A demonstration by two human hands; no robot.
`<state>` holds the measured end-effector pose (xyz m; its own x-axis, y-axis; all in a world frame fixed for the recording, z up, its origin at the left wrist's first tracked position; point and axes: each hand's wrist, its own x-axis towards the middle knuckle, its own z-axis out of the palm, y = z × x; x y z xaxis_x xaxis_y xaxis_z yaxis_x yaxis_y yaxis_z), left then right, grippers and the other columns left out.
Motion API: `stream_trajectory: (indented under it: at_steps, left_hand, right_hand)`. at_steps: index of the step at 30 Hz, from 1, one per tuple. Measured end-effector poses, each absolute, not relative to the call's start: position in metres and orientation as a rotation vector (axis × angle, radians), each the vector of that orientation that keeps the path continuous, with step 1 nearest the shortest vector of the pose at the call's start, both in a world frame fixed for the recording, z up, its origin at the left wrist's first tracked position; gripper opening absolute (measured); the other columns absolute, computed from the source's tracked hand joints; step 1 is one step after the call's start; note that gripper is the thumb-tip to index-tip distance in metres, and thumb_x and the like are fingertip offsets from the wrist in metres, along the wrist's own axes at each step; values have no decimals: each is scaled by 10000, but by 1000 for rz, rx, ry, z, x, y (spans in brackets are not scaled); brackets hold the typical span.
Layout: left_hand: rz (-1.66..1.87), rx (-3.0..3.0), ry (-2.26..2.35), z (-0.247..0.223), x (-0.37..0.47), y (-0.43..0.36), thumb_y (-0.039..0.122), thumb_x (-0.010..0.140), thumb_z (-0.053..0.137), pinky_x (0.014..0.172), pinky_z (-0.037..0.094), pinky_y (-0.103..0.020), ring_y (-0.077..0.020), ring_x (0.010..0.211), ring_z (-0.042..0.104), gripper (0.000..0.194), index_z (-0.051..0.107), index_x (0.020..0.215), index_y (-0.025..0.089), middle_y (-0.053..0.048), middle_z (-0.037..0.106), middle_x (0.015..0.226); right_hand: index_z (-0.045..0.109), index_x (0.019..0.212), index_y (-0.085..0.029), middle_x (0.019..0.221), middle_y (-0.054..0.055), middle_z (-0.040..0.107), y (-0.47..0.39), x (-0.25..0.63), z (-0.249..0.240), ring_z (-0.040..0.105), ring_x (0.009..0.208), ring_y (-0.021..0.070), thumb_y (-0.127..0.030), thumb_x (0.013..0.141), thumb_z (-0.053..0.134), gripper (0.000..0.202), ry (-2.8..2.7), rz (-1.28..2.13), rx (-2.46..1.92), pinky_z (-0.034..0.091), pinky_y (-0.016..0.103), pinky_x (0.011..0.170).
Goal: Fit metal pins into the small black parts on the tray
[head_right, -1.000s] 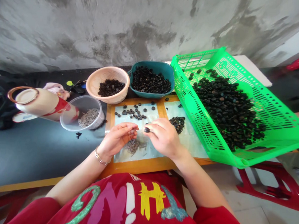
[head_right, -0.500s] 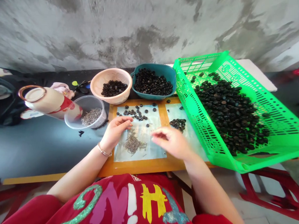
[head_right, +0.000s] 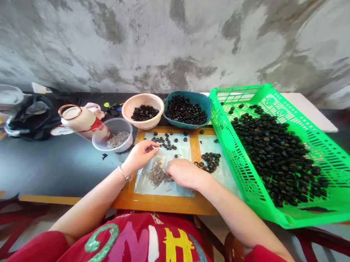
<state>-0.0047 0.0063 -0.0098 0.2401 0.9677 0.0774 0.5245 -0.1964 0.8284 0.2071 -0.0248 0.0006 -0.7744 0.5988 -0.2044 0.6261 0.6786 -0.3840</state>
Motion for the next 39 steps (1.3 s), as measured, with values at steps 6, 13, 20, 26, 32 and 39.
stream_trajectory:
  at_steps: [6, 13, 20, 26, 32, 39]
  left_hand:
    - [468, 2332, 1526, -13, -2, 22, 216, 874, 555, 905, 487, -352, -242, 969, 635, 263, 672, 1105, 168, -110, 680, 1058]
    - [361, 2372, 1546, -22, 11, 35, 207, 880, 546, 881, 485, -369, -268, 983, 630, 215, 690, 1034, 173, -118, 653, 1028]
    - [489, 2245, 1481, -19, 4, 32, 215, 842, 605, 863, 497, -357, -247, 924, 646, 181, 712, 983, 180, -96, 696, 984]
    - [687, 1655, 1369, -16, -1, 19, 194, 763, 683, 711, 531, -293, -157, 697, 647, 169, 718, 926, 168, -31, 721, 808]
    - [744, 1052, 1096, -24, 3, 12, 160, 695, 755, 610, 528, -234, -102, 579, 634, 202, 696, 885, 126, 0, 679, 676]
    - [799, 871, 1025, -22, 9, 12, 129, 669, 773, 591, 529, -220, -81, 545, 617, 223, 684, 872, 101, -1, 674, 647]
  right_hand:
    - [697, 771, -211, 785, 24, 694, -15, 211, 2, 613, 728, 185, -196, 738, 687, 37, 2649, -845, 1101, 372, 264, 598]
    - [673, 817, -213, 837, 24, 699, -17, 208, 5, 626, 784, 185, -164, 811, 600, 89, 2693, -960, 1170, 423, 275, 675]
    - [662, 780, -193, 829, 41, 680, -25, 204, 2, 613, 831, 204, -134, 829, 576, 116, 2745, -873, 1139, 435, 298, 734]
    - [665, 831, -188, 823, 22, 673, -18, 214, 7, 614, 795, 174, -183, 871, 565, 108, 2668, -1108, 1154, 449, 283, 744]
    - [701, 935, -193, 899, 18, 699, -13, 219, -3, 631, 859, 168, -146, 852, 611, 131, 2651, -1310, 1178, 471, 282, 798]
    - [733, 942, -200, 932, 36, 694, -12, 225, -9, 630, 905, 167, -180, 922, 585, 151, 2749, -1375, 1115, 488, 304, 864]
